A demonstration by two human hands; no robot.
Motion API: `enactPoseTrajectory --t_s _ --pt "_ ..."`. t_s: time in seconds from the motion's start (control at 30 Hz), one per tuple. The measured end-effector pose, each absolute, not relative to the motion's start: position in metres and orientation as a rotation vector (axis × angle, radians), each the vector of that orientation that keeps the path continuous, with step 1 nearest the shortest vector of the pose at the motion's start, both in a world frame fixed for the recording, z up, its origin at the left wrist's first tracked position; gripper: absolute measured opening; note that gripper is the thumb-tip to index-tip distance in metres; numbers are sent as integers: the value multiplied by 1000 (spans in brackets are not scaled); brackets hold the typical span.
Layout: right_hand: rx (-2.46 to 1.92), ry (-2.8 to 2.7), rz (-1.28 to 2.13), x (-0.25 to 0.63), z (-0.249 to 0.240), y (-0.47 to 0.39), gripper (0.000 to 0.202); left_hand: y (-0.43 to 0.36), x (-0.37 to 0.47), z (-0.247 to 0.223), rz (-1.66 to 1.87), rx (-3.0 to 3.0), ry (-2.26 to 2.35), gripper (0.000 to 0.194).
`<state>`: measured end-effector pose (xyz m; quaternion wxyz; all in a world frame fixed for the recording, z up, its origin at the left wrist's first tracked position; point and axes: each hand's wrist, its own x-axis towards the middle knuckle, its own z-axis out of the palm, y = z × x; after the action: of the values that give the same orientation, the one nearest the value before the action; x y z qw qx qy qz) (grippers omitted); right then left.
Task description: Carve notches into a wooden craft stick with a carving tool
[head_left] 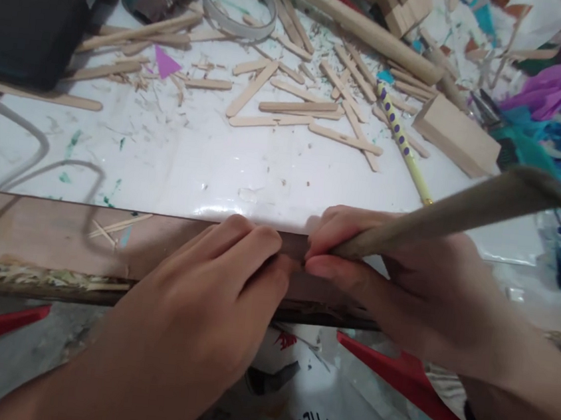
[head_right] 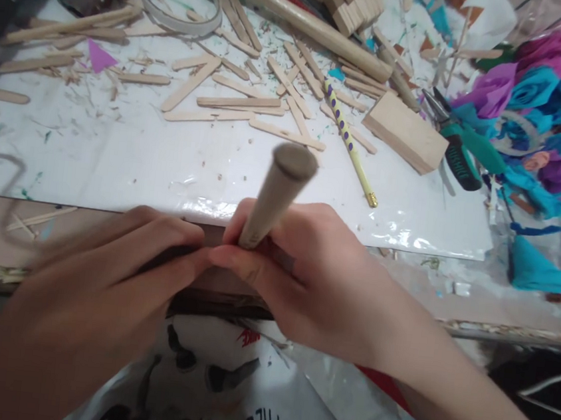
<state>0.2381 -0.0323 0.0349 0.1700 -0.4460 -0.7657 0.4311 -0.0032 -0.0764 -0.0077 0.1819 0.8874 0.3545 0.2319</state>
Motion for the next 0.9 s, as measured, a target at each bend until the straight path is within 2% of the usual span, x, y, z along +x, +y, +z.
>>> enactPoseTrajectory --t_s 0.17,0.3,0.43,0.7,0.9 --pt "-1441 -2069 1099 233 36 -38 21 -75 -2 -7 631 2480 1023 18" --pt "-1508 -1979 1145 224 39 -35 21 -75 -2 -6 629 2462 1047 22" --pt "-1607 -1969 1006 218 35 -33 14 -74 -2 -5 650 2443 1051 26" --pt "-1520 -2058 970 229 43 -39 19 -71 4 -3 667 2389 1062 30" --pt "-1515 -1966 1097 225 42 -33 17 -73 -1 -3 640 2441 1038 23"
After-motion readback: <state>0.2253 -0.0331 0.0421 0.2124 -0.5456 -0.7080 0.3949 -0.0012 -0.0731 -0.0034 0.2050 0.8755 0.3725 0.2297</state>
